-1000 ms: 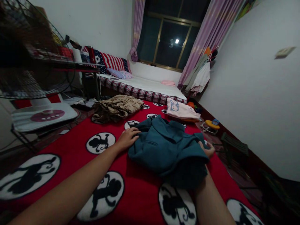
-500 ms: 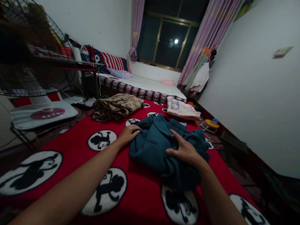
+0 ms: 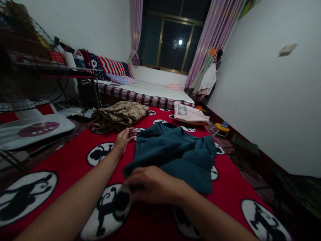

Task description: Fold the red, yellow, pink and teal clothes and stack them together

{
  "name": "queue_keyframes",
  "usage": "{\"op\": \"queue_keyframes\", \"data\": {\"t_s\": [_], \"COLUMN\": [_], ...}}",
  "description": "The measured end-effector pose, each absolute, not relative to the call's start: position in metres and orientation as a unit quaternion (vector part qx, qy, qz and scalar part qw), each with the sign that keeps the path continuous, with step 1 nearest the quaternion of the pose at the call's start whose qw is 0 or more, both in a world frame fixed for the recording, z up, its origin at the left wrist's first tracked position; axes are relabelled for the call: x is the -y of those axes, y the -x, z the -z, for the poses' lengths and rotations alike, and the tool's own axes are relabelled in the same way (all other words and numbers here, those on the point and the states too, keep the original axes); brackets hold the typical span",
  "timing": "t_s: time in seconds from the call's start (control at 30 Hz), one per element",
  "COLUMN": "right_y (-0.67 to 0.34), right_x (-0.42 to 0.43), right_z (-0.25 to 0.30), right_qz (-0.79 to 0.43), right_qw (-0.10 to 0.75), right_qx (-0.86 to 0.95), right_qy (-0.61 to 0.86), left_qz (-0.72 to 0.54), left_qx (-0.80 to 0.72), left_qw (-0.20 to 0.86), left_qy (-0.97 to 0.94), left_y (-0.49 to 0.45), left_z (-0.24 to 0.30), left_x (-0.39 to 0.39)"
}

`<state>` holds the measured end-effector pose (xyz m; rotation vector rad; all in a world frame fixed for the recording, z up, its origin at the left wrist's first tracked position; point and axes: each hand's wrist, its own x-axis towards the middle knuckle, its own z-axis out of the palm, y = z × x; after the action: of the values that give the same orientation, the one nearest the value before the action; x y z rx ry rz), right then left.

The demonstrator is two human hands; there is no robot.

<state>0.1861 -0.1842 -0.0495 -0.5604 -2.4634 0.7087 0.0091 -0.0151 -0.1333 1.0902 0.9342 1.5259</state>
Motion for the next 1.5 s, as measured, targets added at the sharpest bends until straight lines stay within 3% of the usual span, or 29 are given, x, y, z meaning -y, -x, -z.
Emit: {"op": "queue_keyframes", "data": {"t_s": [0.07, 0.17, 0.27, 0.33, 0.4, 0.5, 0.6, 0.73, 0.83, 0.9, 1.07, 1.2, 1.43, 1.5], "right_y": [-0.183, -0.204, -0.251, -0.288, -0.321, -0.349, -0.352, -0.345, -0.343, -0.343, -0.356, -0.379, -0.388, -0.383], "right_x": [0.193, 0.191, 0.166, 0.143, 0.123, 0.108, 0.105, 0.114, 0.125, 0.132, 0.132, 0.121, 0.123, 0.126], "right_z": [0.049, 0.038, 0.037, 0.052, 0.077, 0.113, 0.126, 0.116, 0.109, 0.106, 0.106, 0.113, 0.103, 0.099], "right_qz": [-0.309, -0.281, -0.122, -0.006, 0.026, 0.001, 0.001, -0.056, -0.142, -0.186, -0.208, -0.234, -0.19, -0.184], "right_qw": [0.187, 0.359, 0.495, 0.459, 0.387, 0.311, 0.312, 0.402, 0.495, 0.514, 0.586, 0.656, 0.603, 0.563], "right_qx": [0.919, 0.852, 0.751, 0.722, 0.693, 0.672, 0.69, 0.673, 0.654, 0.648, 0.599, 0.502, 0.52, 0.551], "right_qy": [0.155, 0.257, 0.42, 0.517, 0.607, 0.673, 0.653, 0.618, 0.554, 0.53, 0.505, 0.513, 0.574, 0.588], "left_qz": [-0.629, -0.607, -0.57, -0.556, -0.547, -0.535, -0.507, -0.372, -0.275, -0.245, -0.195, -0.186, -0.095, -0.21], "left_qx": [-0.39, -0.404, -0.422, -0.429, -0.418, -0.376, -0.325, -0.273, -0.297, -0.325, -0.337, -0.29, -0.518, -0.521], "left_qw": [0.498, 0.482, 0.454, 0.415, 0.367, 0.329, 0.322, 0.237, 0.12, 0.087, 0.149, 0.288, 0.406, 0.408], "left_qy": [-0.453, -0.486, -0.54, -0.579, -0.625, -0.681, -0.731, -0.855, -0.907, -0.909, -0.909, -0.894, -0.747, -0.719], "left_y": [-0.008, -0.011, -0.017, -0.02, -0.021, -0.019, -0.025, -0.057, -0.084, -0.093, -0.083, -0.037, 0.123, 0.164], "left_z": [0.132, 0.132, 0.131, 0.127, 0.119, 0.092, 0.056, 0.029, 0.042, 0.059, 0.082, 0.058, 0.037, 0.05], "left_x": [0.016, 0.018, 0.02, 0.024, 0.029, 0.045, 0.065, 0.076, 0.059, 0.042, 0.028, 0.05, 0.04, 0.026]}}
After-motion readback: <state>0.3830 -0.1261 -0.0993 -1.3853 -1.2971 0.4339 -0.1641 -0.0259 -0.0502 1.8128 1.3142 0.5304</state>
